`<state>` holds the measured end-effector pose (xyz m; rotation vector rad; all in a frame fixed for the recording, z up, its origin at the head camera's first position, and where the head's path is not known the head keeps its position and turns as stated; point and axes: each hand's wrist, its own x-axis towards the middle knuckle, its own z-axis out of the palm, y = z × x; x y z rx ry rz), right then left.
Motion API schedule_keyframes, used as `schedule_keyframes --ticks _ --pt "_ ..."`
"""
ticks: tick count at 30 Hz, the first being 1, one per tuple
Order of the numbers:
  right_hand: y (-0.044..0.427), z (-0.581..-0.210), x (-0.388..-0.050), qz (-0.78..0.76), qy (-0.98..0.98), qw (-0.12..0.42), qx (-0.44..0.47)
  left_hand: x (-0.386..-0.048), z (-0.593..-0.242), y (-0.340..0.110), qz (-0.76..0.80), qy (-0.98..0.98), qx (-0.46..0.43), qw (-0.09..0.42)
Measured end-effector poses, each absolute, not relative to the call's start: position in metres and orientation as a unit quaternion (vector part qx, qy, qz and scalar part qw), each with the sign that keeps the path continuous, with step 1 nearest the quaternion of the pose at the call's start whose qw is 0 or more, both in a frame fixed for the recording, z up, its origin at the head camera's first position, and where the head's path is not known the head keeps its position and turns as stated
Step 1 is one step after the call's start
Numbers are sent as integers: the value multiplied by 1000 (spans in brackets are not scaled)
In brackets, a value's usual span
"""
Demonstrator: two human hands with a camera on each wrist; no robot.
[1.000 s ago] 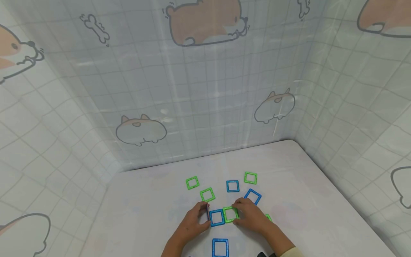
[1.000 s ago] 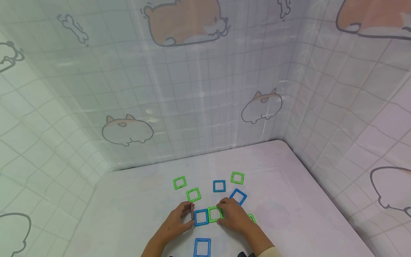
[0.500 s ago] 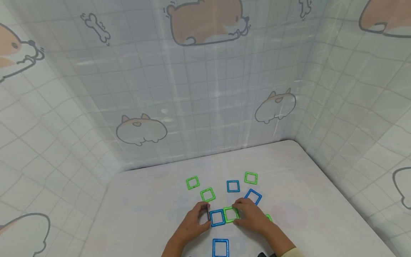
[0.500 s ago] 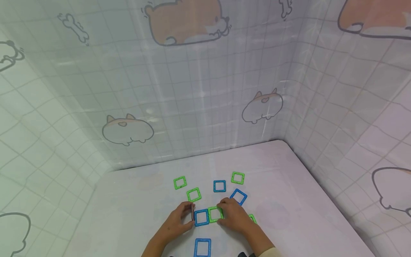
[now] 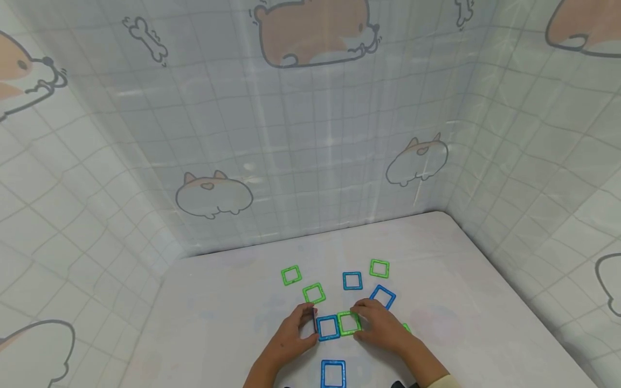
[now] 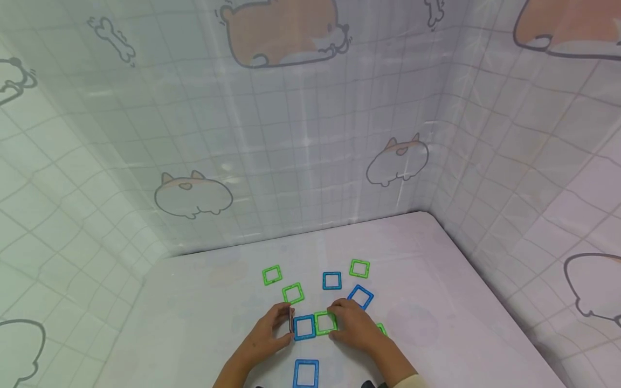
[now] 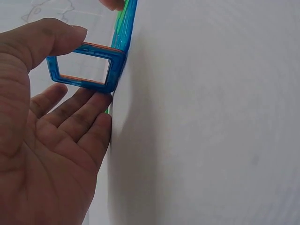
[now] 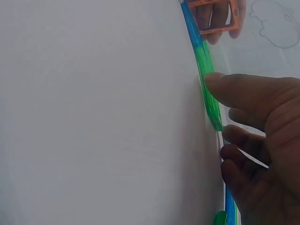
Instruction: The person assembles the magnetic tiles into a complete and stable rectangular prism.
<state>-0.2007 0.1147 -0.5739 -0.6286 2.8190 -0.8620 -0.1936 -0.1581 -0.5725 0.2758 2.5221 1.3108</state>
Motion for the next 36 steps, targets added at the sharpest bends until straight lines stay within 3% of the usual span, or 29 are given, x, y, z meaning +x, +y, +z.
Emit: schedule_keyframes --ticks 22,29,36 --pt "119 -573 -195 -255 944 23 -210 -192 -572 -159 440 881 102 140" --pt "112 -566 -181 -286 923 14 -258 -192 -572 -159 441 880 103 140" --pt "101 -562 -168 -271 896 44 -348 -192 -572 -160 446 877 106 142"
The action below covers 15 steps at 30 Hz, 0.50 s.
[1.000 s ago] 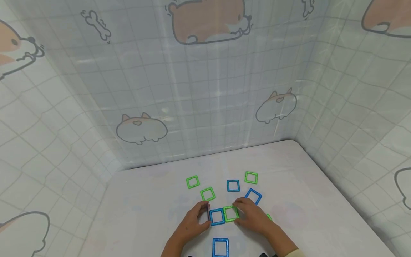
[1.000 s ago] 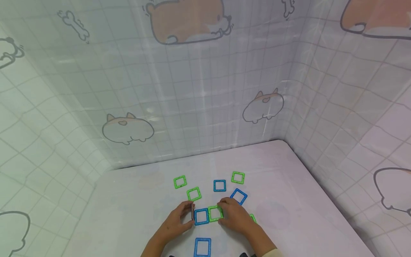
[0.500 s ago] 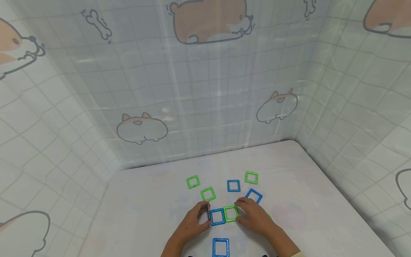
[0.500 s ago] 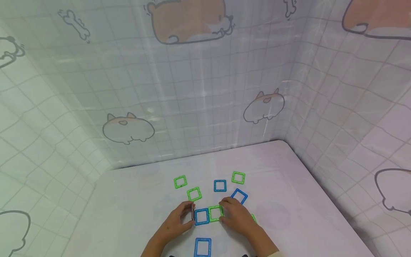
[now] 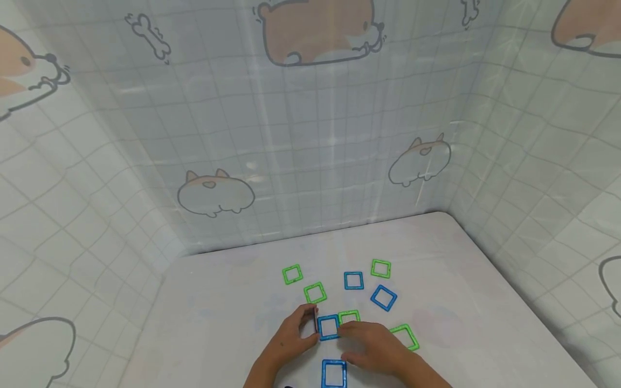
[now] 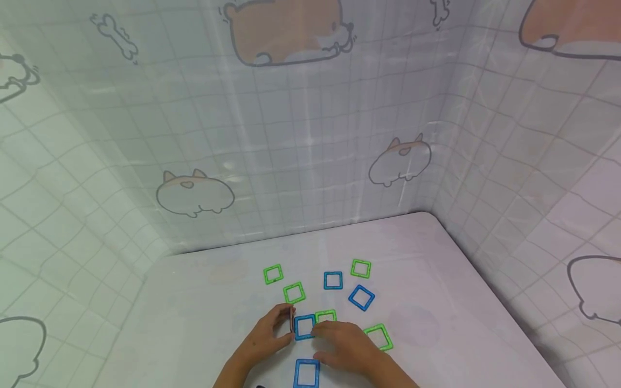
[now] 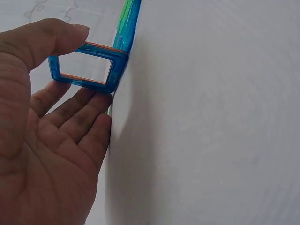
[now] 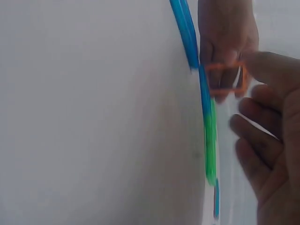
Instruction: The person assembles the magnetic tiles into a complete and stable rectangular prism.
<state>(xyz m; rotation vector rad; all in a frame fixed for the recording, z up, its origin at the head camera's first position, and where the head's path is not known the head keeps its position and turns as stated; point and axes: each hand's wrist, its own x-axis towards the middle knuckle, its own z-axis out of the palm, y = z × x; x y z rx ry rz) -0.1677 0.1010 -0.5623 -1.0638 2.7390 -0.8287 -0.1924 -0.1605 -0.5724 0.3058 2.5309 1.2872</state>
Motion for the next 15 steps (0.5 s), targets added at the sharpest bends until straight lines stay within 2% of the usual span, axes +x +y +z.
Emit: schedule_keyframes --ticks 6,12,15 --pt "92 -558 -158 -248 876 70 -406 -191 -570 -160 446 878 104 142" --pt "87 -559 -150 -251 871 123 -404 -191 -572 -160 445 879 102 138" --pt "85 -564 -150 -241 868 116 -419 -191 -573 -160 446 879 105 133"
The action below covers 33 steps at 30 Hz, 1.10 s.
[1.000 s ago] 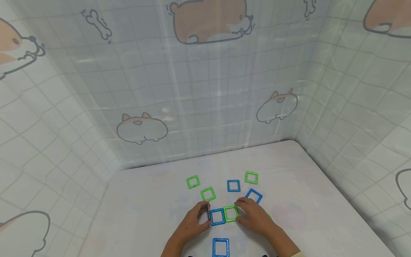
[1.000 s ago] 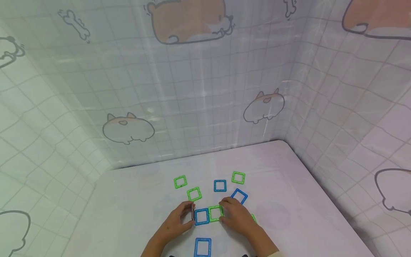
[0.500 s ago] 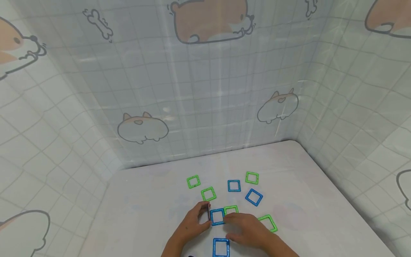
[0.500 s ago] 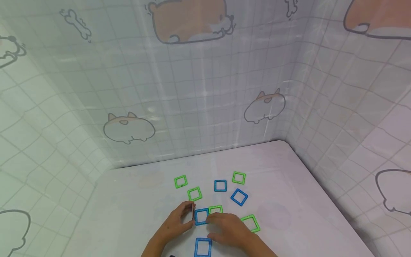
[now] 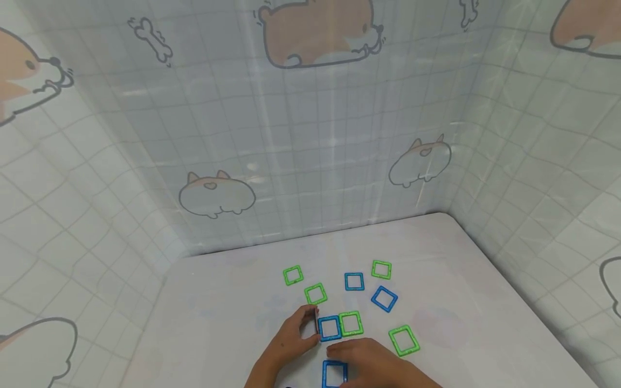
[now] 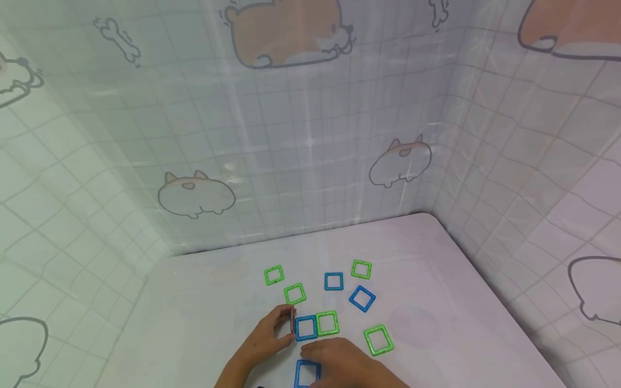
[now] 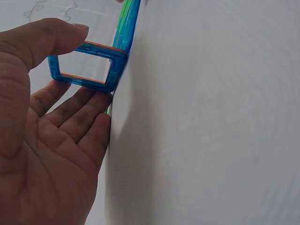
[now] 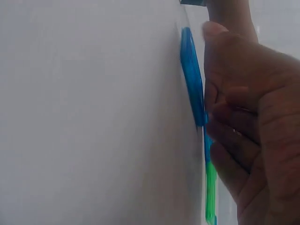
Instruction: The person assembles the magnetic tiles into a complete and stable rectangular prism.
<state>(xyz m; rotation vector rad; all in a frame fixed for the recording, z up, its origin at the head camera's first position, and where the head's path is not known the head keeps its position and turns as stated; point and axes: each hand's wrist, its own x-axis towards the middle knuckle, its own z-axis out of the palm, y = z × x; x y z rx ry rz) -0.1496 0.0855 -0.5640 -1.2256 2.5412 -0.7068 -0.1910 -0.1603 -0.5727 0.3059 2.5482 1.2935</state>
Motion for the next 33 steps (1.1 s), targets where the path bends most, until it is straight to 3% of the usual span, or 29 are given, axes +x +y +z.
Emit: schedule_keyframes --ticks 6,19,33 --pt "82 -568 -150 -231 857 81 -455 -191 -574 -160 449 878 107 130" --pt "78 -569 -149 -235 837 83 -487 -191 -573 -161 451 875 116 131" --pt "75 -567 -147 -230 850 109 -462 -190 -572 -162 456 872 123 130"
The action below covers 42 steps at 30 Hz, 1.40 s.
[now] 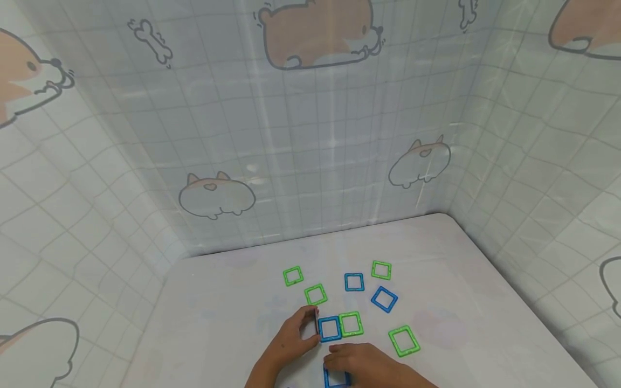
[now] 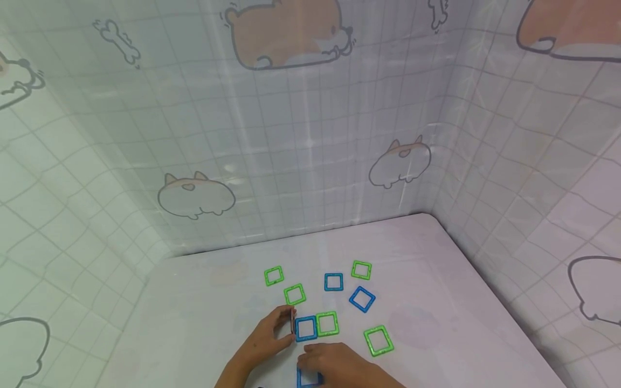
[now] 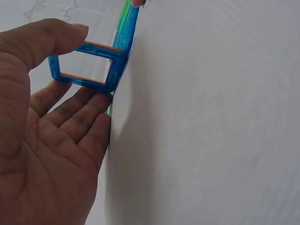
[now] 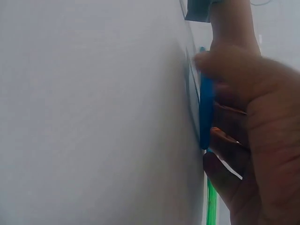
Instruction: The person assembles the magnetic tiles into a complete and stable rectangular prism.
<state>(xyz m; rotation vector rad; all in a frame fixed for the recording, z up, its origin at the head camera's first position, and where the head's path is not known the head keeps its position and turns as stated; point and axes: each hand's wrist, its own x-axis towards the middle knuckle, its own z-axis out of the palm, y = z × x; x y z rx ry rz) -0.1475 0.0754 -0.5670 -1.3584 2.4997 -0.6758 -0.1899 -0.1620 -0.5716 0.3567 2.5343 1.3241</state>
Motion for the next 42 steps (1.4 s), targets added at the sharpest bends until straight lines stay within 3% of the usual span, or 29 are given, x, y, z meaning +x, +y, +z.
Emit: schedule_keyframes --ticks 16,23,31,35,42 --pt "79 -569 -153 -267 858 76 -432 -190 -571 -162 447 877 116 135" --pt "82 -570 -159 -290 857 -5 -426 -190 -571 -162 446 877 122 129" --pt "87 -570 -160 -257 874 -43 -410 -191 -572 -162 443 878 120 133" --pt "91 -570 -160 -231 884 -35 -405 -192 -572 -161 444 878 114 135" --pt "97 -572 -163 -261 888 28 -379 -191 -572 -161 443 879 111 136"
